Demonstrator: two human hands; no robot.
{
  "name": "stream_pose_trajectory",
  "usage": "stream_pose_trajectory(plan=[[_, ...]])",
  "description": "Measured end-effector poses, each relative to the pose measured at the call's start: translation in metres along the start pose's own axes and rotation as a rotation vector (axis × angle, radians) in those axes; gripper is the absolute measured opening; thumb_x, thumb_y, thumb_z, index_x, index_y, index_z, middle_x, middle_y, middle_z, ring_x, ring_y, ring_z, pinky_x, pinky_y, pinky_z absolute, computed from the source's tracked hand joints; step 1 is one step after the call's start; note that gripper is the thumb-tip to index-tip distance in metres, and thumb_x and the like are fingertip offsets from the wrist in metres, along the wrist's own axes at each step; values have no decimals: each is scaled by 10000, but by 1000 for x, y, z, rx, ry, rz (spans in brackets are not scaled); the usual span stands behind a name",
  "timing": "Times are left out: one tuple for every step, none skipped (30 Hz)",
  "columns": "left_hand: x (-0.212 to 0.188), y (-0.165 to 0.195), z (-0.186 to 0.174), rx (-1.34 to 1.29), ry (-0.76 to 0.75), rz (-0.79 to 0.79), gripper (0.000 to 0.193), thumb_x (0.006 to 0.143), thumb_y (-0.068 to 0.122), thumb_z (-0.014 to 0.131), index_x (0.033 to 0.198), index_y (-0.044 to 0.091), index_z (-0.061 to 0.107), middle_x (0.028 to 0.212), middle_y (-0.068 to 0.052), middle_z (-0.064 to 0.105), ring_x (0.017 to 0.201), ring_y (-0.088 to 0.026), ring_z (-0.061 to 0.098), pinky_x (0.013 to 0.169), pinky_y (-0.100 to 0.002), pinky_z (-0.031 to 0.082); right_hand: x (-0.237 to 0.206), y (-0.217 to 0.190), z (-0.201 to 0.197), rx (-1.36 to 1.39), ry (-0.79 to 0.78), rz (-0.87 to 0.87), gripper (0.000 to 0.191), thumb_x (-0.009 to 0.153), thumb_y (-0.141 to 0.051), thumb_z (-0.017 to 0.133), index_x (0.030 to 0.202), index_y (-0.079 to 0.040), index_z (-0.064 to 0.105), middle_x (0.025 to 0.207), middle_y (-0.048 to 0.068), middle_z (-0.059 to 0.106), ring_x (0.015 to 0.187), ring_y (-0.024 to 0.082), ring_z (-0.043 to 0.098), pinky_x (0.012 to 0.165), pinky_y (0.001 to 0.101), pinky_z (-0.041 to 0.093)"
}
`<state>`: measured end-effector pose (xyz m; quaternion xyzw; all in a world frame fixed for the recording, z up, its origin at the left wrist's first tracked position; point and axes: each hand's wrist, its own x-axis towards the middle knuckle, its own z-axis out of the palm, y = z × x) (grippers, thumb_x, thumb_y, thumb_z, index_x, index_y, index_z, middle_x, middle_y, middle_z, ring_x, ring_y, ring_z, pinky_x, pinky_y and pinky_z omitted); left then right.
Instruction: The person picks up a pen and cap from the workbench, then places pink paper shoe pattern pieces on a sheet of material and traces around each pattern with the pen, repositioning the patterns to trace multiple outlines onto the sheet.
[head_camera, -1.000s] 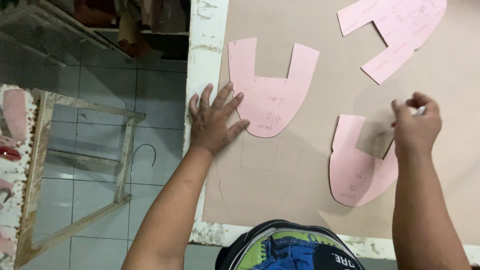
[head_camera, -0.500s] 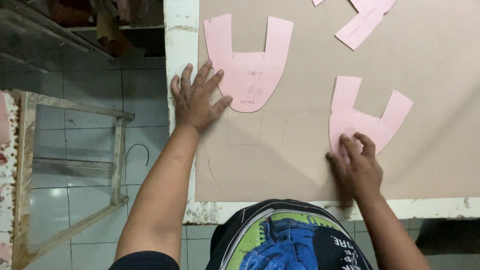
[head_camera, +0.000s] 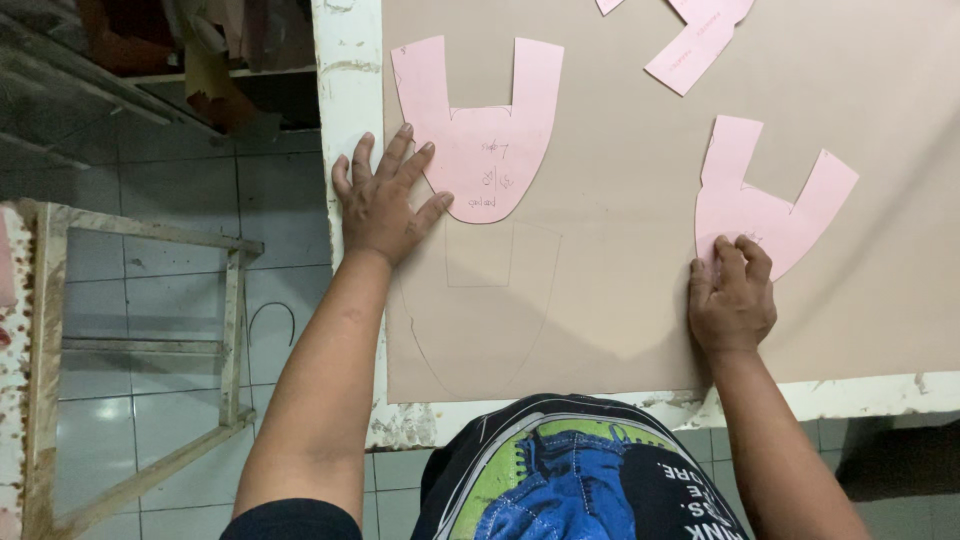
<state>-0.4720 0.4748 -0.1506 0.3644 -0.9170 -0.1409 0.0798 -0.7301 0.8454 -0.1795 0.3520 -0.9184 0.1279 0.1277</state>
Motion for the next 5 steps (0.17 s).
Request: stream_pose_trajectory(plan=[[0,0,0,-7,-7,-6,664,869,639,659,1444,315,584,1635,42,343,1506,-346,190,1204,-591,48,0,0,0,7,1,-3,393,1025,-313,744,1375,-147,681,1449,91,579,1132,342,664,874,450,571],[0,0,-1,-3,-3,-5,664,870,640,659,1444,313,585,1634,41,347,1505,-347,194,1205,-591,49,1,0,0,13,2,-4,393,1022,-310,746,1374,-147,681,1448,90,580,1131,338,664,876,449,572],[0,0,-1,1,0,-3,664,871,641,659,1444,312,585,1633,39,350,1504,-349,198,1206,-591,51,0,1,0,18,4,-5,393,1020,-306,747,1373,-147,680,1447,89,580,1130,335,665,879,448,572],[-1,1,-2,3,2,-2,665,873,642,659,1444,311,586,1632,38,354,1503,-351,202,1206,-591,52,0,2,0,23,5,0,396,1016,-308,749,1371,-147,682,1445,87,582,1131,334,666,879,448,573],[-1,1,-2,4,-2,-4,665,874,637,659,1446,307,586,1634,37,354,1504,-351,202,1208,-592,54,0,2,1,29,6,6,400,1011,-310,751,1370,-147,683,1444,85,584,1132,333,666,879,449,574]])
